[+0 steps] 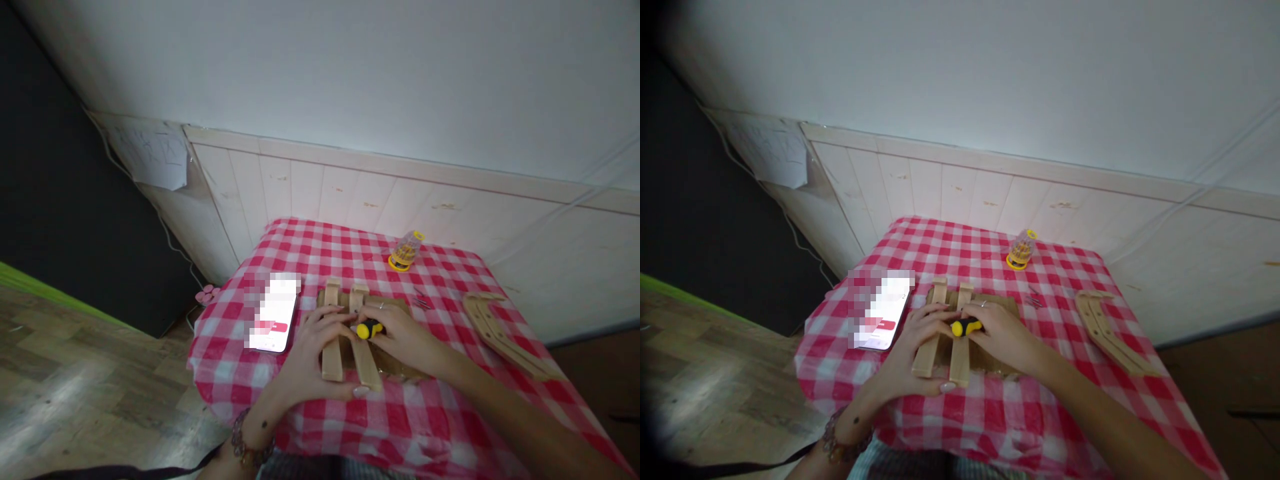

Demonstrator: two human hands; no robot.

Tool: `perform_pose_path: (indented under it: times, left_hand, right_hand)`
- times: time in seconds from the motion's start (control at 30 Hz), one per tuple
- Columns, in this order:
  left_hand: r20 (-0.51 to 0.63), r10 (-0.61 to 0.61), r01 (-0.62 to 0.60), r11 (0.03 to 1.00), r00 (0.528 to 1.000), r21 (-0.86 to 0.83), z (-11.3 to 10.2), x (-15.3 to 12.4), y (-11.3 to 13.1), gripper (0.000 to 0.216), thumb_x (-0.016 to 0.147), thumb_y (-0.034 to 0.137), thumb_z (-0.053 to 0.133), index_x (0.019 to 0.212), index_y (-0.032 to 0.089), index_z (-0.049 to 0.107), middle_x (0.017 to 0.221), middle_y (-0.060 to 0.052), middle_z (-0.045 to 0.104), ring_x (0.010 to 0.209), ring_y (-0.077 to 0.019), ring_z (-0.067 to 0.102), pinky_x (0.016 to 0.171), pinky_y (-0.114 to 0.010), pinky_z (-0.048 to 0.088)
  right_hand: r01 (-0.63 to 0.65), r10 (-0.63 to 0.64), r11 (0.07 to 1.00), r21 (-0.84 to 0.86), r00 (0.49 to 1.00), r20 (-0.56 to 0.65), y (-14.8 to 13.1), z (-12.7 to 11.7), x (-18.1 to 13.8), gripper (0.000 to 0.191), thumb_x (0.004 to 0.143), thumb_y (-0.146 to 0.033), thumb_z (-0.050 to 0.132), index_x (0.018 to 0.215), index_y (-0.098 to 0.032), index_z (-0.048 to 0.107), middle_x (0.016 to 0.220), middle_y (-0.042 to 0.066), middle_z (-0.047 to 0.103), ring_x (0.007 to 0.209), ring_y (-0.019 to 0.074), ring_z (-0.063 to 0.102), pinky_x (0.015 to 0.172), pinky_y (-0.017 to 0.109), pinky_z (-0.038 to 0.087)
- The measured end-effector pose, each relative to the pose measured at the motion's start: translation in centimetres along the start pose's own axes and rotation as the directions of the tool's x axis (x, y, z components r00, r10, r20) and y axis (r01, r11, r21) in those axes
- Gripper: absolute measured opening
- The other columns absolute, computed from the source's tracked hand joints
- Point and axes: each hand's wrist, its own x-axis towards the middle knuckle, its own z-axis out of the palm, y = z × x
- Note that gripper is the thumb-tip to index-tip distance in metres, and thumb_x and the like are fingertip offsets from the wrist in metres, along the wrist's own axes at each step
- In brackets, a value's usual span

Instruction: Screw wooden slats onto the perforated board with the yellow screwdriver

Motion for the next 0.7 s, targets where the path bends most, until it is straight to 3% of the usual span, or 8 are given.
perform_pose_path:
  times: [0.13,0.27,0.43,0.6,0.7]
  left_hand:
    - [0.03,0.091,-0.093,0.992,0.995,0.089,-0.6,0.3,-0.3,0.057,0.071,0.055,0.093,0.118,0.028,0.078,0.138,-0.01,0.073,0.141,-0.0393,0.051,0.118,-0.058,0.04]
    - [0.234,0.054,-0.095,0.982,0.971,0.165,-2.0,1.3,0.5,0.072,0.066,0.069,0.092,0.128,0.035,0.077,0.131,-0.006,0.078,0.136,-0.0402,0.054,0.116,-0.058,0.038]
    - [0.302,0.028,-0.082,0.983,0.953,0.167,-2.7,2.0,1.2,0.083,0.068,0.074,0.088,0.138,0.032,0.072,0.131,-0.007,0.078,0.131,-0.0392,0.055,0.114,-0.054,0.038]
    - [0.28,-0.009,-0.041,0.985,0.96,0.17,-2.0,1.7,0.9,0.081,0.07,0.074,0.087,0.137,0.03,0.073,0.136,-0.008,0.076,0.135,-0.0394,0.054,0.115,-0.054,0.038]
    - [0.253,0.017,-0.054,0.989,0.967,0.141,-1.6,1.5,0.3,0.087,0.069,0.079,0.084,0.136,0.024,0.074,0.136,-0.011,0.076,0.133,-0.0393,0.056,0.114,-0.054,0.041]
  right_hand:
    - [0.006,-0.007,0.999,-0.038,1.0,-0.021,0.4,0.2,-0.1,0.028,0.081,0.003,0.066,0.097,-0.019,0.075,0.092,0.005,0.079,0.087,0.0219,0.074,0.08,0.034,0.057]
    - [-0.037,0.034,0.997,-0.061,0.998,-0.045,0.4,0.3,0.1,0.025,0.078,0.0,0.073,0.094,-0.02,0.076,0.09,0.005,0.08,0.083,0.0225,0.073,0.074,0.031,0.053]
    - [-0.108,0.106,0.993,-0.043,0.994,-0.039,0.3,0.3,0.4,0.019,0.076,-0.002,0.075,0.081,-0.02,0.071,0.079,0.003,0.075,0.072,0.0204,0.068,0.065,0.028,0.044]
    - [-0.07,0.078,0.993,0.093,0.993,-0.086,-0.4,-0.7,0.0,0.015,0.078,-0.01,0.073,0.079,-0.022,0.063,0.072,-0.001,0.068,0.064,0.0164,0.059,0.059,0.026,0.039]
    - [0.039,0.053,0.935,0.354,0.967,-0.248,-2.0,-2.2,-0.2,0.026,0.087,-0.032,0.072,0.07,-0.023,0.055,0.06,-0.004,0.053,0.054,0.0133,0.046,0.052,0.026,0.033]
